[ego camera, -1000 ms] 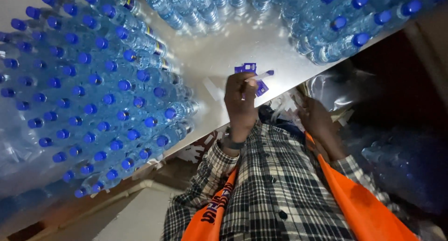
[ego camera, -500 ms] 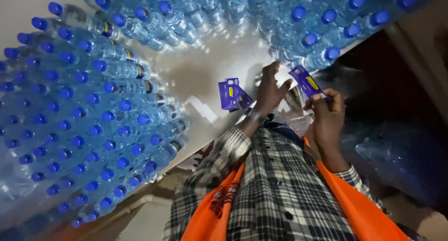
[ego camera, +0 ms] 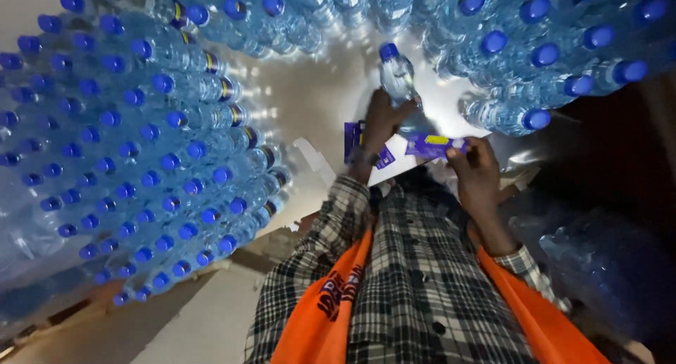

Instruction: The person is peeling adhesive labels from a paper backing and applying them to clear plastic water bottles.

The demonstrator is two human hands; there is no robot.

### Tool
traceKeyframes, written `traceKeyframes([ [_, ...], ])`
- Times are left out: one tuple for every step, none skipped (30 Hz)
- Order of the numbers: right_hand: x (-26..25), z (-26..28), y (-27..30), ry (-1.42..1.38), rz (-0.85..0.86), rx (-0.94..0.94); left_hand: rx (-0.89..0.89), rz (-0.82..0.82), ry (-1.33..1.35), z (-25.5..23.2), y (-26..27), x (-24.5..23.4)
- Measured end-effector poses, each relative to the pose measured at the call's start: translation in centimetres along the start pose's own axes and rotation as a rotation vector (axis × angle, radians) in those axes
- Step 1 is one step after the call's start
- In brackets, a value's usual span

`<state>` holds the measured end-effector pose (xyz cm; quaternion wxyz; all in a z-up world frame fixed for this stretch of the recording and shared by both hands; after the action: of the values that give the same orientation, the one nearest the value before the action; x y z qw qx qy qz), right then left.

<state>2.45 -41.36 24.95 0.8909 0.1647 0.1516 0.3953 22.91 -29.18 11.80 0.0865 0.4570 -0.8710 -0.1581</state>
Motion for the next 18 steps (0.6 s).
traceKeyframes([
  [-0.1,-2.5,-1.6,-0.013,0.064,-0.015,-0.319,-0.04,0.079,1.4,-0.1,-1.3],
  [1.1,-2.9,-2.3,-0.013,0.075,-0.002,-0.332,-0.051,0.078,1.2,-0.2,-1.9],
  [2.3,-3.2,-3.3,-0.02,0.07,-0.01,-0.361,-0.053,-0.078,1.0,-0.5,-2.6],
  [3.6,-3.5,-4.3,-0.028,0.065,-0.018,-0.391,-0.054,-0.234,0.8,-0.9,-3.5],
  [4.1,-4.1,-5.2,-0.032,0.078,-0.008,-0.403,-0.067,-0.238,0.9,-0.9,-3.5],
  [4.7,-4.8,-6.1,-0.036,0.09,0.012,-0.338,-0.082,-0.255,0.8,-1.0,-3.4],
  [5.1,-5.7,-6.6,-0.038,0.097,0.041,-0.282,-0.089,-0.273,0.8,-0.8,-3.2],
  [5.7,-5.5,-6.6,-0.041,0.104,0.06,-0.302,-0.093,-0.279,-1.8,0.5,-3.6],
  [6.2,-5.5,-6.7,-0.156,0.127,0.117,-0.377,-0.127,-0.172,-4.1,1.7,-3.9],
  [6.7,-5.5,-6.8,-0.271,0.147,0.174,-0.451,-0.163,-0.065,-6.5,2.7,-4.1],
  [6.8,-6.6,-7.1,-0.274,0.141,0.187,-0.463,-0.157,-0.071,-5.0,3.6,-3.2],
  [6.8,-8.0,-7.5,-0.279,0.093,0.252,-0.444,-0.209,0.068,-3.5,4.4,-2.3],
  [6.3,-9.4,-7.3,-0.277,0.041,0.324,-0.431,-0.259,0.211,-2.0,5.7,-1.2],
  [6.1,-9.9,-7.3,-0.274,0.03,0.342,-0.451,-0.252,0.21,-2.7,6.1,-0.9],
  [6.2,-10.4,-7.5,-0.258,0.031,0.337,-0.411,-0.261,0.091,-3.8,6.2,-0.8],
  [6.1,-10.8,-7.6,-0.242,0.033,0.331,-0.369,-0.268,-0.028,-4.9,6.3,-0.7],
  [6.1,-9.7,-7.5,-0.243,0.025,0.341,-0.378,-0.261,-0.031,-4.8,6.4,-0.8],
  [6.1,-8.4,-7.4,-0.177,0.037,0.314,-0.372,-0.307,-0.011,-4.8,6.6,-1.1],
])
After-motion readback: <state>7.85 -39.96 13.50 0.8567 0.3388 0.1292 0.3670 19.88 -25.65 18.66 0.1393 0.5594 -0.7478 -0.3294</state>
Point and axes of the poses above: each hand's wrist, its own y-axis away from the middle knuckle, its own x-axis out of the palm, z = x × y, the point moved 4 cm from there along -y, towards the middle knuckle, and after that the axes turned 4 degrees about y, right-handed, at the moved point
